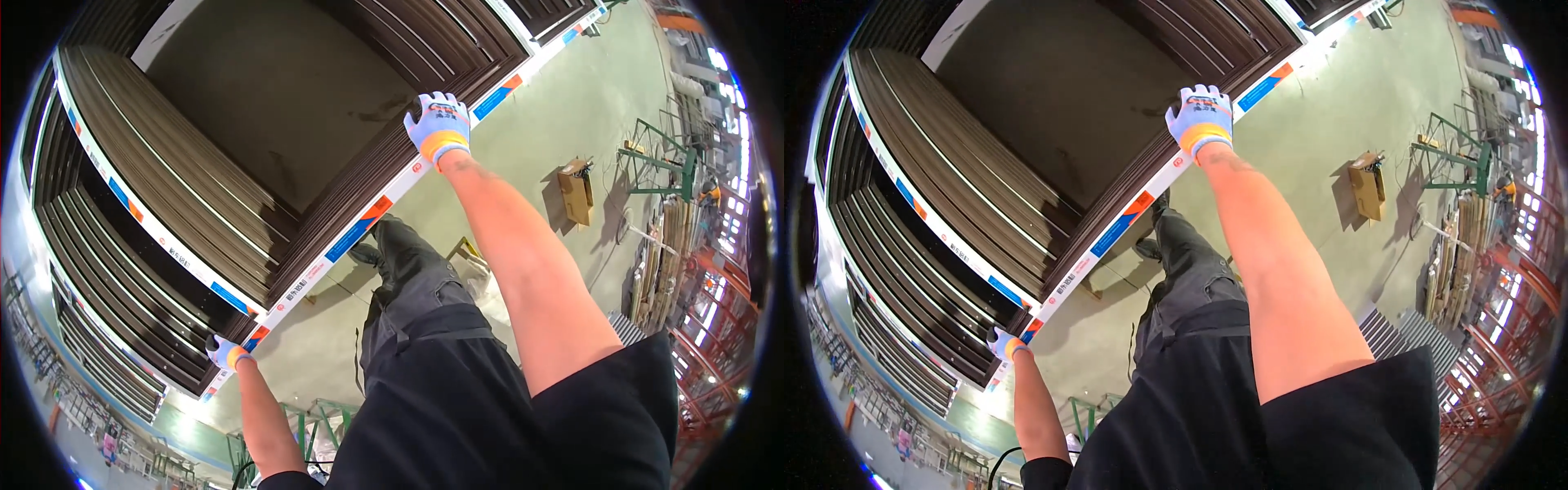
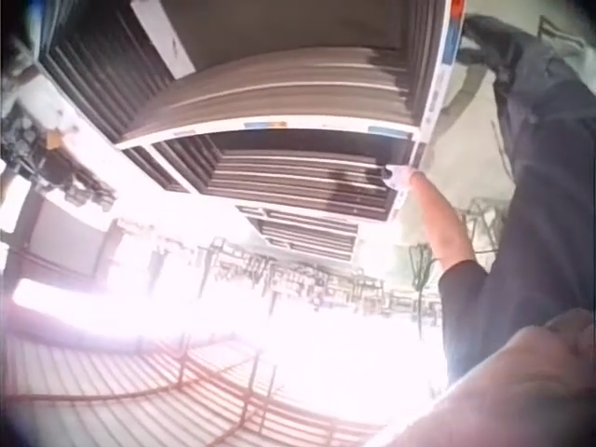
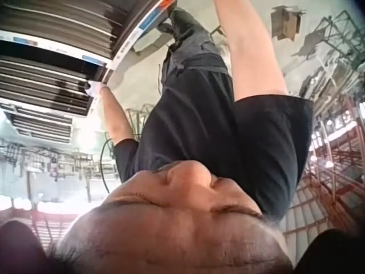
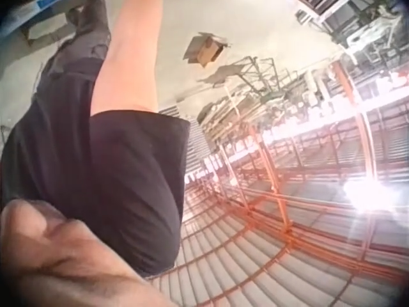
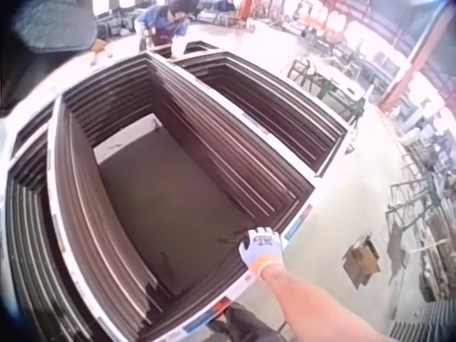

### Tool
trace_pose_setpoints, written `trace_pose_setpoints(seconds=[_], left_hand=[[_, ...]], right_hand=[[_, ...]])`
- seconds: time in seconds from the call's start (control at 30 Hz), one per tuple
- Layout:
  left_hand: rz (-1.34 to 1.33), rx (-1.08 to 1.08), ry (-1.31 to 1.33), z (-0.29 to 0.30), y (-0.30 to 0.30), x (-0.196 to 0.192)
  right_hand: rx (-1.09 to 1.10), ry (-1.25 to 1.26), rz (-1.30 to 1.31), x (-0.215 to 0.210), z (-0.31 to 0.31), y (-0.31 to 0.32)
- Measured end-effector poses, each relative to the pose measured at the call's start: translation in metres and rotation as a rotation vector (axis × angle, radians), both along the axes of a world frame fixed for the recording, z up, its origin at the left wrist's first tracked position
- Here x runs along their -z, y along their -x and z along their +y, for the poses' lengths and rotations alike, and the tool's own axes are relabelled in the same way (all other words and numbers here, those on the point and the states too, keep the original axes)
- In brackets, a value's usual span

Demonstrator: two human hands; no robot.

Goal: Applying sealant to the joints of stacked metal frames using a pneumatic dispensing gun.

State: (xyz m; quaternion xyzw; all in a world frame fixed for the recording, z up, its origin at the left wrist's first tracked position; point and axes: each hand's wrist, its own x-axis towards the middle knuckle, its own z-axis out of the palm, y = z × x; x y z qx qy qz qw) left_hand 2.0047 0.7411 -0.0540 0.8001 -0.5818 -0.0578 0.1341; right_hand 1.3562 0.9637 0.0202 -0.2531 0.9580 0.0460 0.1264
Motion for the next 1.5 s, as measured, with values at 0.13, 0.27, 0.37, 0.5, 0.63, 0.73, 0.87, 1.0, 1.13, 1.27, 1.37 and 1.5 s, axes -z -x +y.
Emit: trace_pose_setpoints(seconds=[0.13, 0.27, 0.37, 0.5, 0.63, 0.73, 0.87, 1.0, 1.13, 1.27, 1.37, 1.5], left_hand=[[-0.152, -0.091, -0.072, 0.008, 0.035, 0.003], [-0.146, -0.05, -0.082, -0.01, -0.002, 0.002], [-0.124, 0.023, 0.007, -0.013, -0.011, 0.005], [-0.107, 0.002, -0.018, -0.005, -0.007, 0.006], [-0.129, -0.067, -0.035, -0.003, 0.001, 0.013], [-0.149, -0.095, 0.022, -0.007, -0.014, 0.016], [-0.097, -0.092, -0.105, -0.005, -0.001, 0.012], [-0.139, -0.083, -0.128, -0.008, 0.004, 0.012], [-0.244, -0.139, -0.02, -0.01, -0.004, 0.014], [-0.135, -0.106, -0.139, -0.01, 0.006, 0.013], [-0.146, -0.075, -0.075, -0.011, -0.013, 0.007], [-0.205, -0.013, -0.047, 0.011, 0.043, -0.021]], right_hand=[[-0.035, -0.052, 0.094, 0.003, 0.011, 0.008], [-0.027, -0.072, -0.005, -0.006, -0.005, 0.006], [-0.024, 0.07, -0.036, -0.004, -0.003, 0.004], [-0.009, 0.086, -0.031, -0.007, -0.002, 0.002], [-0.011, 0.07, -0.019, -0.012, 0.004, 0.003], [-0.024, 0.071, -0.019, -0.014, -0.002, -0.001], [-0.015, 0.042, -0.049, -0.016, 0.004, 0.004], [-0.019, 0.037, -0.051, -0.015, 0.005, 0.004], [-0.029, 0.047, -0.059, -0.019, -0.003, 0.002], [-0.025, 0.045, -0.042, -0.02, 0.005, 0.005], [-0.042, 0.085, -0.048, -0.019, -0.007, -0.002], [-0.01, 0.058, -0.043, -0.017, 0.007, 0.006]])
